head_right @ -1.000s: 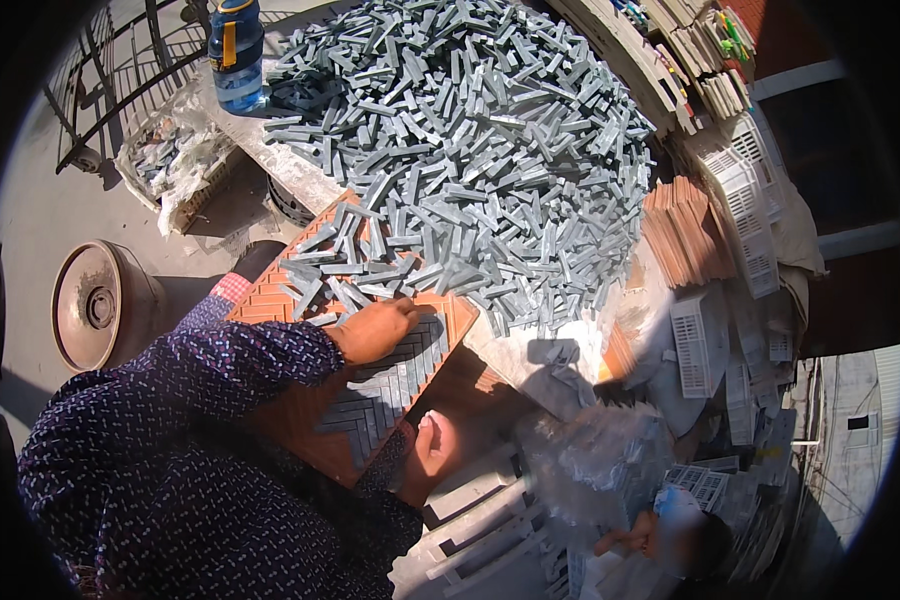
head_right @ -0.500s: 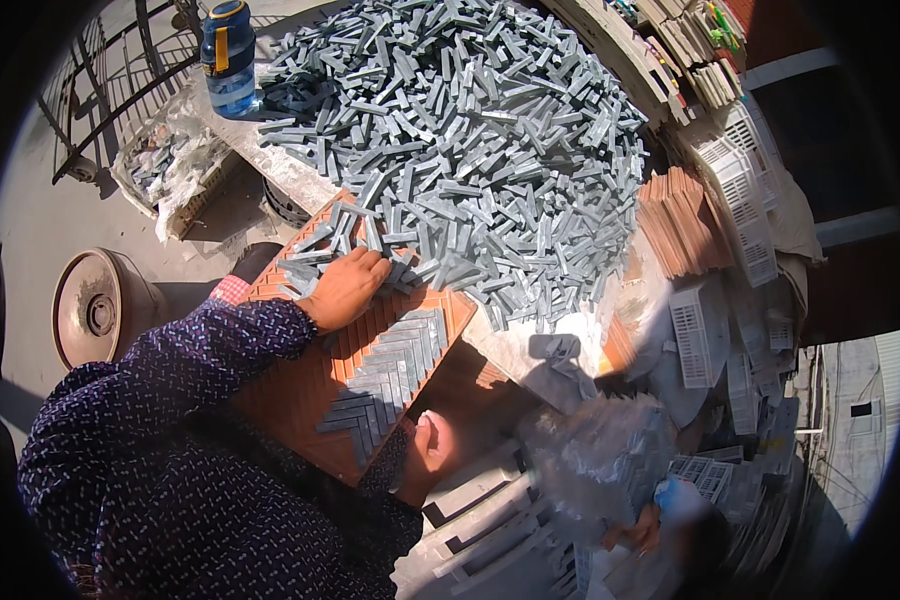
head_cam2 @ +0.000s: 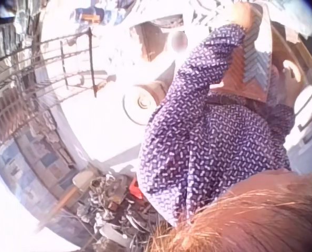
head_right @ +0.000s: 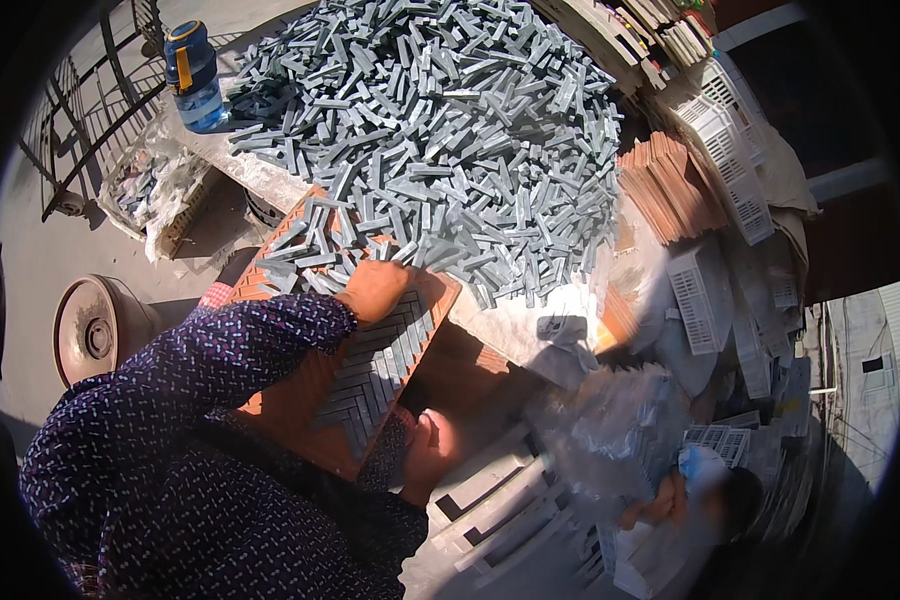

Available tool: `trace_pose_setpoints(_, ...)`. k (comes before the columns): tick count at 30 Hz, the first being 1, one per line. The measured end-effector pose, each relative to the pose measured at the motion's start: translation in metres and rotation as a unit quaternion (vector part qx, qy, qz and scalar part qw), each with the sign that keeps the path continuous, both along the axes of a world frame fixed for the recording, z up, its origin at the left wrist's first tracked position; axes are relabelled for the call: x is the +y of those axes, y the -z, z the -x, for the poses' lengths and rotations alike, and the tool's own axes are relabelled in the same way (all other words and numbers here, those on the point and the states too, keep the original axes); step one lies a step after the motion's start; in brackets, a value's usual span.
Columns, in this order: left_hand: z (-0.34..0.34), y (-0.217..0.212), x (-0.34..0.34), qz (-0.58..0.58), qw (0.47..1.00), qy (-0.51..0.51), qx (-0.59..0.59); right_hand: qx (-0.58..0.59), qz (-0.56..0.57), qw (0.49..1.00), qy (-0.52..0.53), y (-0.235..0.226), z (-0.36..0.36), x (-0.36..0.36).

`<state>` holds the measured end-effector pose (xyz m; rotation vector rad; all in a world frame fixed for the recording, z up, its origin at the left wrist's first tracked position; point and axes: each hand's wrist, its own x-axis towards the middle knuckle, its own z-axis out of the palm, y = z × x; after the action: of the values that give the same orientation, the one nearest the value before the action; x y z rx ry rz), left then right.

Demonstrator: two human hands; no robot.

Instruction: The person arranges small gray rectangular tiles by hand on an orange square board in a herringbone pattern. The person picks tiles from a large pile and places them one by one, then flips the board to show the completed pattern.

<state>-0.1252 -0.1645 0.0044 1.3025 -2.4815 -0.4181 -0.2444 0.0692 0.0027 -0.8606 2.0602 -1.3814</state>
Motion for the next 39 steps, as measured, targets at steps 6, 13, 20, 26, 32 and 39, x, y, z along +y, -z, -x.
trace_pose_setpoints(6, -0.010, 0.011, -0.005, 0.033, 0.997, 0.042, 0.050, 0.020, -0.006, 1.000, 0.006, 0.010, 0.003, 0.005)
trace_pose_setpoints(13, -0.025, -0.002, -0.019, -0.031, 0.988, 0.150, 0.017, 0.058, 0.022, 0.998, 0.004, 0.015, 0.007, 0.012)
trace_pose_setpoints(20, -0.037, 0.014, -0.019, 0.057, 0.980, 0.188, -0.043, 0.058, 0.009, 0.998, -0.025, 0.025, 0.013, 0.017)
trace_pose_setpoints(26, -0.028, 0.017, -0.021, 0.071, 0.978, 0.189, -0.049, 0.086, 0.028, 0.995, -0.043, 0.018, 0.008, 0.011)
trace_pose_setpoints(32, -0.042, -0.013, -0.025, 0.083, 0.965, 0.218, 0.118, 0.058, 0.035, 0.996, -0.049, -0.002, -0.002, -0.008)
trace_pose_setpoints(39, -0.135, -0.026, 0.020, -0.020, 0.972, 0.023, 0.235, 0.185, 0.071, 0.943, -0.268, -0.034, -0.045, -0.073)
